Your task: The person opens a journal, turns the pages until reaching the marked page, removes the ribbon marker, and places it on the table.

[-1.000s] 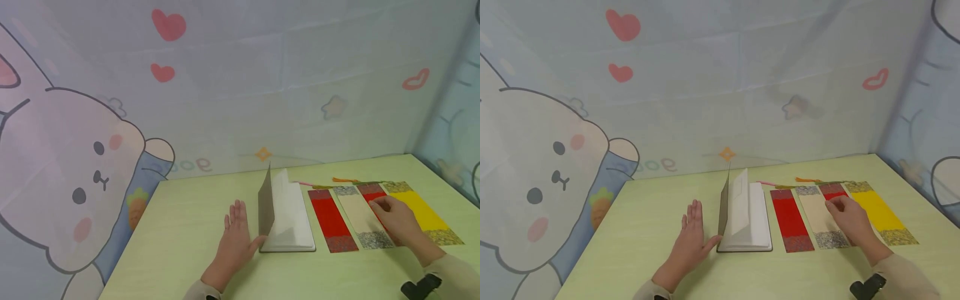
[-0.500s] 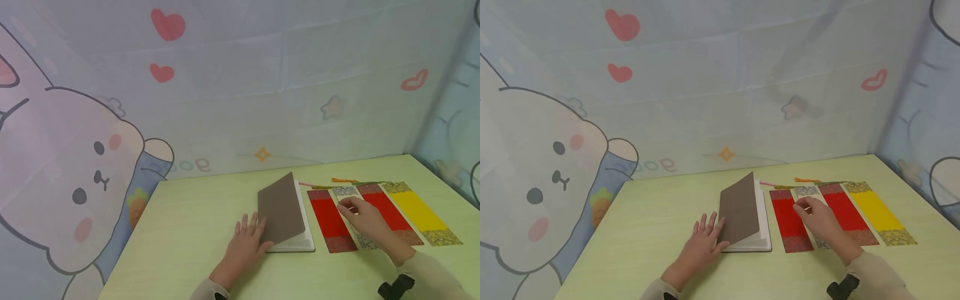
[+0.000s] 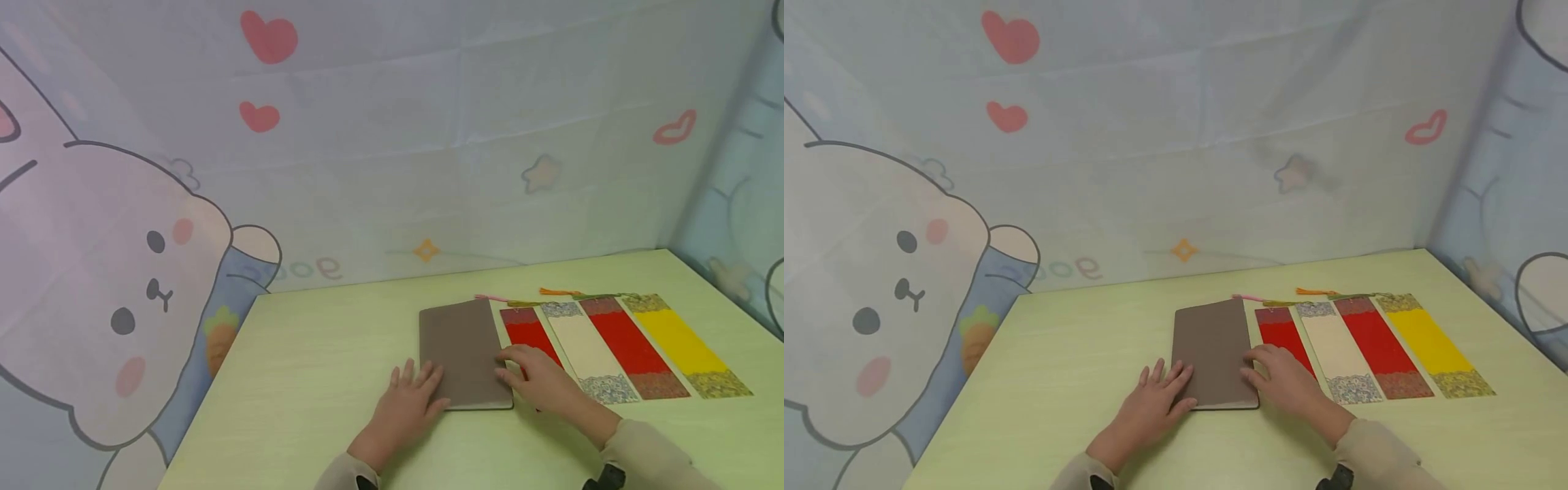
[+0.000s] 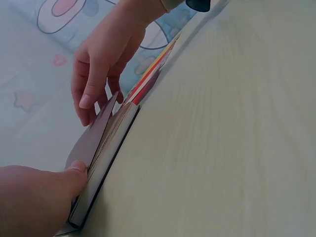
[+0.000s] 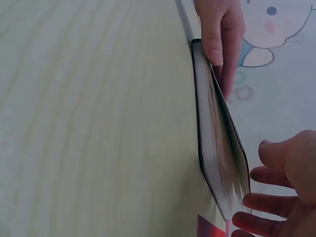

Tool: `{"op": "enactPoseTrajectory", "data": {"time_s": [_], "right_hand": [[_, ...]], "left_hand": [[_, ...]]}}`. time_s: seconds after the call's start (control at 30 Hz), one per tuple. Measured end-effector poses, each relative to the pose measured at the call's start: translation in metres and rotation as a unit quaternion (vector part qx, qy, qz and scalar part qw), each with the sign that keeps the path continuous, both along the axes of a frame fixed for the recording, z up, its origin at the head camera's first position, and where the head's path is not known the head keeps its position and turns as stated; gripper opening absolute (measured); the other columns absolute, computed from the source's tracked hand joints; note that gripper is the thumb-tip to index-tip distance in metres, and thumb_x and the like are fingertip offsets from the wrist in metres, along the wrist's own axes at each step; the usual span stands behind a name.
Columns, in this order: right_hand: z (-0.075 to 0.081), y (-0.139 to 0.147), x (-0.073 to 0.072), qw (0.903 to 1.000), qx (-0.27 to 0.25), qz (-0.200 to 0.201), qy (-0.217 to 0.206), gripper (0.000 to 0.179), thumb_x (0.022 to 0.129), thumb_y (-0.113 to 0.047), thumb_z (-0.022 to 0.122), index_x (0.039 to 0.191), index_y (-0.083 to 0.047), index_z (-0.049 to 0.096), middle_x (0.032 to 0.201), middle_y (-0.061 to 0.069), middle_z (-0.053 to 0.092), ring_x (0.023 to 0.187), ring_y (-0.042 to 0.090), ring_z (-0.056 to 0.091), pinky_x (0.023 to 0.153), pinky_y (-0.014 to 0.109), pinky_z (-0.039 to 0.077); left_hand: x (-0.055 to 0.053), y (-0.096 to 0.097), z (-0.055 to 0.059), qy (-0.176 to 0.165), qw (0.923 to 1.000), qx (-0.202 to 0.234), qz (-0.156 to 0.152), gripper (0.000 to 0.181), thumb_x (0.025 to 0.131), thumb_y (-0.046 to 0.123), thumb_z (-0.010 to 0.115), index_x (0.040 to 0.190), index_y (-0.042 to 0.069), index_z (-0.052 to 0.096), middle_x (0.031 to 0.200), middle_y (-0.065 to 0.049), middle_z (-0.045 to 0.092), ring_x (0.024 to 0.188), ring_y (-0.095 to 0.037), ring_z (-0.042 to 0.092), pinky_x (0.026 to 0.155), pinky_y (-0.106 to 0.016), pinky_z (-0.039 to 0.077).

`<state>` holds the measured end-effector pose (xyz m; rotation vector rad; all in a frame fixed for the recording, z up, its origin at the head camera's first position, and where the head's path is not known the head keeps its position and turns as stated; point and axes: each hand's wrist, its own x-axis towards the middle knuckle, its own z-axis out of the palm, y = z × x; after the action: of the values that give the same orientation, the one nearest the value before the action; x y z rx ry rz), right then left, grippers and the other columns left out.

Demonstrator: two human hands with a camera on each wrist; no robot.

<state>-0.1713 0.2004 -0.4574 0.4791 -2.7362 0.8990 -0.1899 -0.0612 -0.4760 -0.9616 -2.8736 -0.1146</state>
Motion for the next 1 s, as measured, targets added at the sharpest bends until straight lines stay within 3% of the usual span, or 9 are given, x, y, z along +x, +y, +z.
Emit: {"op": "enactPoseTrajectory", "data": {"time_s": [0.17,0.4,0.73,1.0], "right_hand": [[-0.007,-0.005,-0.001,0.9954,0.09,-0.009,0.03,0.029,0.083,-0.023,0.07,0.107,-0.006,0.068,0.113,0.013,0.06,0.105,0.033,0.055,0.086,0.05,0.044],[-0.007,-0.008,0.002,0.9803,0.19,-0.026,0.046,0.034,0.08,-0.031,0.072,0.106,-0.01,0.07,0.117,0.013,0.06,0.105,0.035,0.053,0.082,0.052,0.042],[-0.011,-0.005,0.003,0.9845,0.173,-0.017,0.025,0.034,0.08,-0.028,0.073,0.106,-0.007,0.068,0.114,0.011,0.063,0.101,0.031,0.054,0.081,0.048,0.043],[-0.011,-0.003,-0.003,0.99,0.126,-0.005,0.064,0.025,0.082,-0.021,0.071,0.103,-0.01,0.067,0.109,0.006,0.065,0.098,0.029,0.057,0.082,0.047,0.045]], "left_hand": [[0.0,0.001,-0.003,-0.003,1.0,-0.002,-0.003,0.06,0.096,0.053,0.032,0.144,0.018,0.036,0.145,-0.005,0.036,0.132,-0.038,0.031,0.105,-0.051,0.025],[0.0,0.002,-0.002,-0.02,0.9998,0.005,-0.004,0.059,0.096,0.052,0.033,0.144,0.017,0.036,0.146,-0.006,0.035,0.133,-0.037,0.029,0.106,-0.051,0.023],[0.002,0.004,-0.001,-0.038,0.9992,0.013,-0.01,0.061,0.096,0.054,0.033,0.143,0.017,0.038,0.145,-0.006,0.037,0.133,-0.035,0.029,0.106,-0.052,0.021],[-0.005,0.001,0.006,-0.01,0.9994,0.031,0.007,0.06,0.094,0.054,0.04,0.14,0.015,0.043,0.143,-0.004,0.042,0.132,-0.033,0.033,0.105,-0.049,0.026]]}}
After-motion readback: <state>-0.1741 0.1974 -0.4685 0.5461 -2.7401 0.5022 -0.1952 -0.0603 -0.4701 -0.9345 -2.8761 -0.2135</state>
